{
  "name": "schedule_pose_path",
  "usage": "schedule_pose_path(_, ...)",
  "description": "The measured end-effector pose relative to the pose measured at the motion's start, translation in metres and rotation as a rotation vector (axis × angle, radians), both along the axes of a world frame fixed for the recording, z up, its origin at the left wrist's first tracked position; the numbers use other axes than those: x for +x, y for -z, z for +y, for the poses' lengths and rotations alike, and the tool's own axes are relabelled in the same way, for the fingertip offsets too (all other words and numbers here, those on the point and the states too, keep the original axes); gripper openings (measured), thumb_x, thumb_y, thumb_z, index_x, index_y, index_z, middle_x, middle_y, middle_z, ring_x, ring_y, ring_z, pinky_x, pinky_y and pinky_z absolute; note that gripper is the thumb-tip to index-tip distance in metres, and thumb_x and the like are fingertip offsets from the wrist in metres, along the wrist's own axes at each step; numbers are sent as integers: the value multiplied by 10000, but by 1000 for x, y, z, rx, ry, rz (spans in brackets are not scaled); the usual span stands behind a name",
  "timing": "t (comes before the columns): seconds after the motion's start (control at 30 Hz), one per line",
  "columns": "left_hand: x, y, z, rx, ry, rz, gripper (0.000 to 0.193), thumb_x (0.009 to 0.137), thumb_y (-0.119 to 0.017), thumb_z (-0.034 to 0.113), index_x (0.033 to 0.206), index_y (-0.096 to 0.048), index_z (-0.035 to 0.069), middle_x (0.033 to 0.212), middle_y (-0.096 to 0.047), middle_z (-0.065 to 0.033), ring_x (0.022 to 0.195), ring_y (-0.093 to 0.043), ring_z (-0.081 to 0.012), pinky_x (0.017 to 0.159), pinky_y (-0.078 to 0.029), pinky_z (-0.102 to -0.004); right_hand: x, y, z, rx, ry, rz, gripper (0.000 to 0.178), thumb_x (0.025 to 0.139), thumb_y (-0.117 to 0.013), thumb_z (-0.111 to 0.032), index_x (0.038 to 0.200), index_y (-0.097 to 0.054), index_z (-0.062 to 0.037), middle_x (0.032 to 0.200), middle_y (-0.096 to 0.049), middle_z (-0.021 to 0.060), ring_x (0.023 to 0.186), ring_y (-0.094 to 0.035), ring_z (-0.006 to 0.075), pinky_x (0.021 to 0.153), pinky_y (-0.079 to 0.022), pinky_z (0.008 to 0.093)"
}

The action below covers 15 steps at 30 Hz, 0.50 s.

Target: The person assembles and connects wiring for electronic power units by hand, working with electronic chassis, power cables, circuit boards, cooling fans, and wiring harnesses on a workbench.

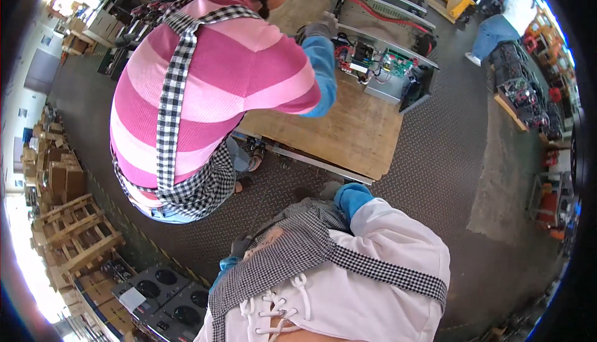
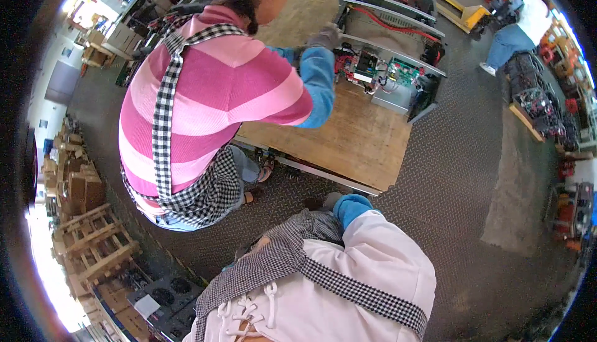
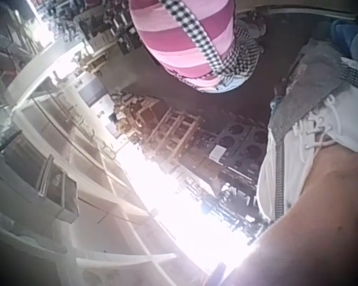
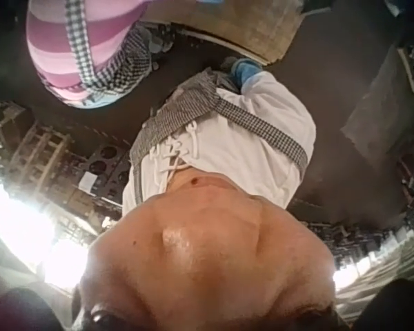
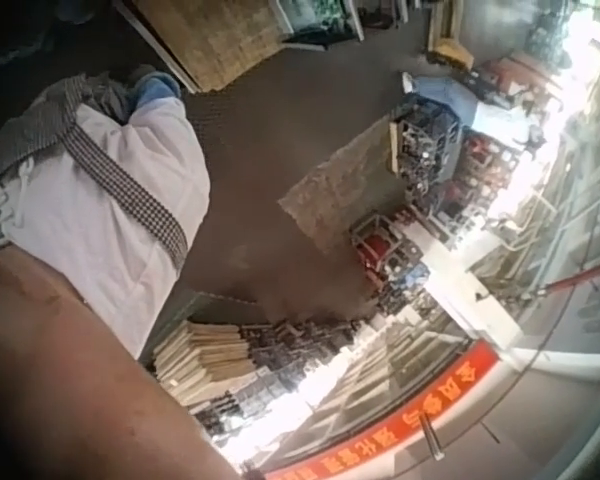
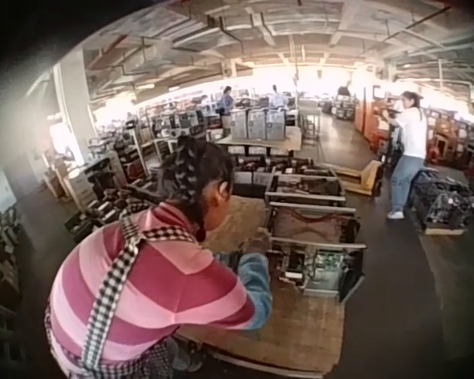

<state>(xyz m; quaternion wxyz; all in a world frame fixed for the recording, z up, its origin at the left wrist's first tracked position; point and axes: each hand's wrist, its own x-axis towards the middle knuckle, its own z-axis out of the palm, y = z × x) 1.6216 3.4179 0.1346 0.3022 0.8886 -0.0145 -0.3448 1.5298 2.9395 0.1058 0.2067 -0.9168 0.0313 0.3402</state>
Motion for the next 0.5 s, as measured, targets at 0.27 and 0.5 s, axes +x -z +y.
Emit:
schedule_pose_path(0.27,-31,-38,12,92,-22,85,535,860,-581,441,1197,-607,26,1163,-636,-189,1082,-604,-306,916,-468,-387,32,-33,18,-52,6,-86,305,872,-583,-311,1019,-710,-77,1080,-670,168,1028,-616,346,850,-487,459)
schedule_pose_path(0.5,-54,-130,-3,60,-256,106,511,842,-580,396,1226,-609,60,1262,-583,-185,1191,-541,-325,1009,-416,-407,34,-20,34,172,232,84,352,896,-524,-313,1159,-651,-116,1157,-635,164,1065,-600,338,885,-498,426)
